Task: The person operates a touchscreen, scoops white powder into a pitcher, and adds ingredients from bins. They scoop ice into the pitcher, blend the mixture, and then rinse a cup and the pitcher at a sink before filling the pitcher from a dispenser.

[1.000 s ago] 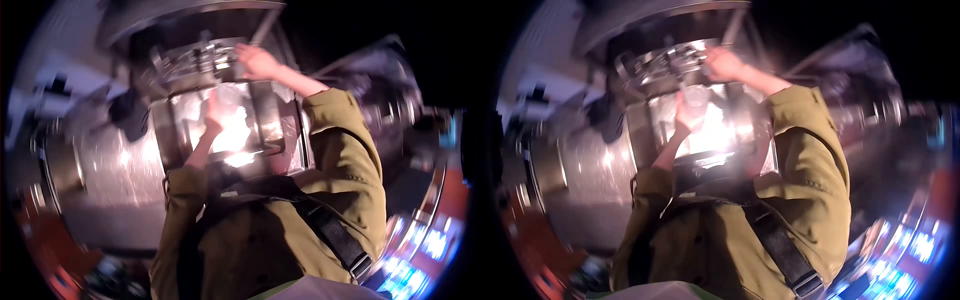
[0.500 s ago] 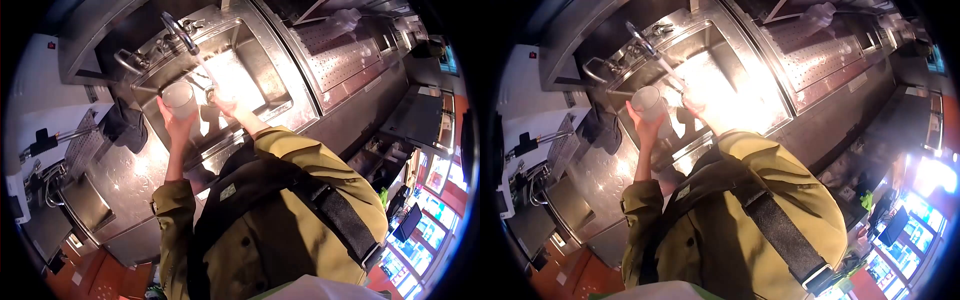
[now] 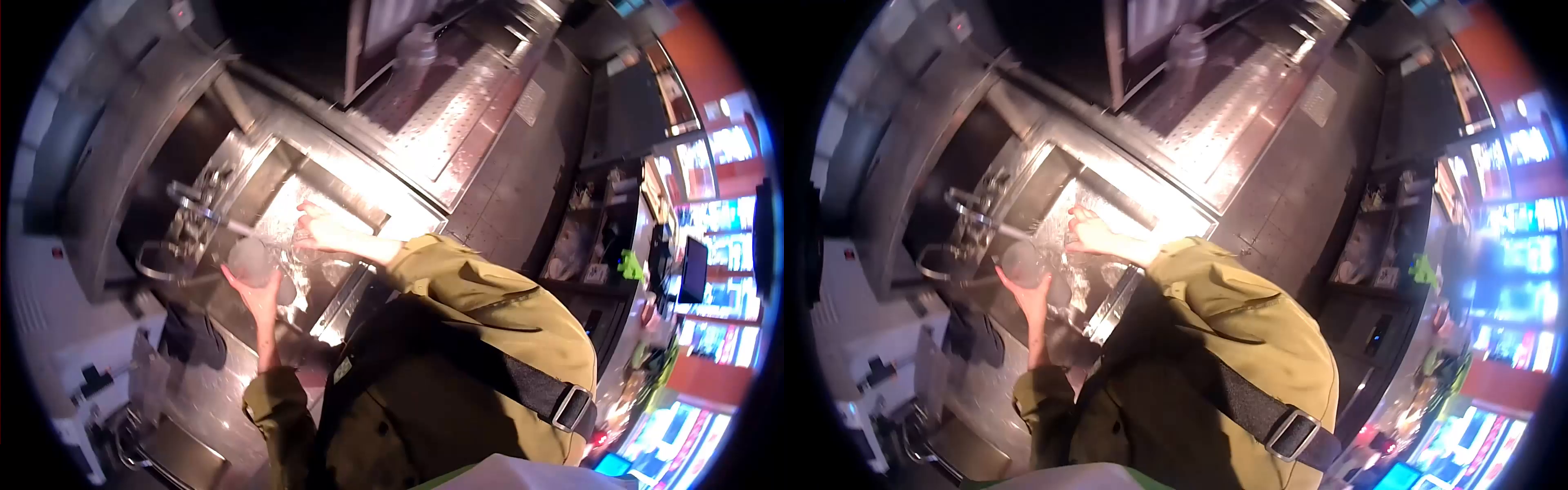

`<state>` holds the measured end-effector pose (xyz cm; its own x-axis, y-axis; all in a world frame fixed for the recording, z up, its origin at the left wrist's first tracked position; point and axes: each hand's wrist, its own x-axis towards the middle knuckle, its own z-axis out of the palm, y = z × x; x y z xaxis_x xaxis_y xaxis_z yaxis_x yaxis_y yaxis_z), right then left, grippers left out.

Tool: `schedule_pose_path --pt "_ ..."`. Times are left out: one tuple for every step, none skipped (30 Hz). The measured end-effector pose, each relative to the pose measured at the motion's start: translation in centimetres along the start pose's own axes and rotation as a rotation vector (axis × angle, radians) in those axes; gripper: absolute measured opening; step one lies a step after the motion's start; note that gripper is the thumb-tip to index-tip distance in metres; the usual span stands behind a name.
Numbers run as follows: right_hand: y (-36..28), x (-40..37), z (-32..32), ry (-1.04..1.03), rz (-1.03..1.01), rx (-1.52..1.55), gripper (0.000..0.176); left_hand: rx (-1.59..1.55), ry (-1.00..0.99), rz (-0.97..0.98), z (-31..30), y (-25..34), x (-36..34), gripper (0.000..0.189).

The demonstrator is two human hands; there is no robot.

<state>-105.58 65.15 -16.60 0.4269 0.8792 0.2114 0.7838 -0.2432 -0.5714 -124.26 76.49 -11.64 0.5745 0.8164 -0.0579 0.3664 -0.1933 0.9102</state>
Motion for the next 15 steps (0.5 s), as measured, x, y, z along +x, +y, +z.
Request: schedule_pose_path --pt "-0.4 0.0 -4.9 -0.018 0.070 0.132 0.044 0.146 0.019 0.144 1.0 -1.5 0.4 0.111" --pt "0.6 0.0 -8.2 0.149 0.124 0.260 0.050 0.127 0.025 0.145 1.9 -2.5 0.8 0.111" --pt "1.6 0.0 -11.7 0.211 0.286 0.318 0.050 0.102 0.048 0.114 2.9 -2.2 1.2 0.110" --pt "2.6 0.0 -15.3 0.285 0.444 0.387 0.051 0.077 0.072 0.084 3.8 -1.8 1.5 0.109" --pt "6.9 0.2 -16.2 0.307 0.400 0.064 0.052 0.044 0.116 0.028 5.2 -0.6 1.5 0.109" --pt "10.6 0.7 -16.9 0.307 0.411 -0.042 0.054 0.017 0.162 -0.024 6.6 0.7 1.5 0.108" --pt "13.7 1.1 -17.1 0.309 0.421 -0.143 0.056 0.044 0.121 0.105 7.9 1.4 1.0 0.106" --pt "15.9 1.3 -16.9 0.348 0.433 -0.162 0.058 0.127 0.162 0.138 9.0 1.7 0.8 0.106" --pt "17.9 1.4 -17.1 0.381 0.441 -0.187 0.059 0.200 0.209 0.166 10.3 1.5 0.8 0.107" --pt "19.5 1.2 -17.3 0.375 0.442 -0.123 0.065 0.175 0.363 0.081 11.3 -0.3 1.2 0.108" --pt "20.3 0.8 -18.6 0.371 0.328 -0.186 0.061 0.145 0.514 -0.001 12.1 -2.3 1.8 0.109" --pt "21.3 0.4 -21.2 0.476 0.314 -0.111 0.059 0.115 0.553 -0.029 12.7 -3.2 2.0 0.111" --pt "22.3 -0.5 -23.5 0.581 0.300 -0.036 0.056 0.090 0.549 0.007 12.6 -3.4 1.9 0.112" --pt "24.8 -0.9 -25.9 0.730 0.416 -0.052 0.054 0.065 0.544 0.043 12.5 -3.8 1.7 0.114" --pt "27.8 -1.3 -28.8 0.871 0.529 -0.069 0.052 0.000 0.515 0.043 13.1 -2.4 1.2 0.113"
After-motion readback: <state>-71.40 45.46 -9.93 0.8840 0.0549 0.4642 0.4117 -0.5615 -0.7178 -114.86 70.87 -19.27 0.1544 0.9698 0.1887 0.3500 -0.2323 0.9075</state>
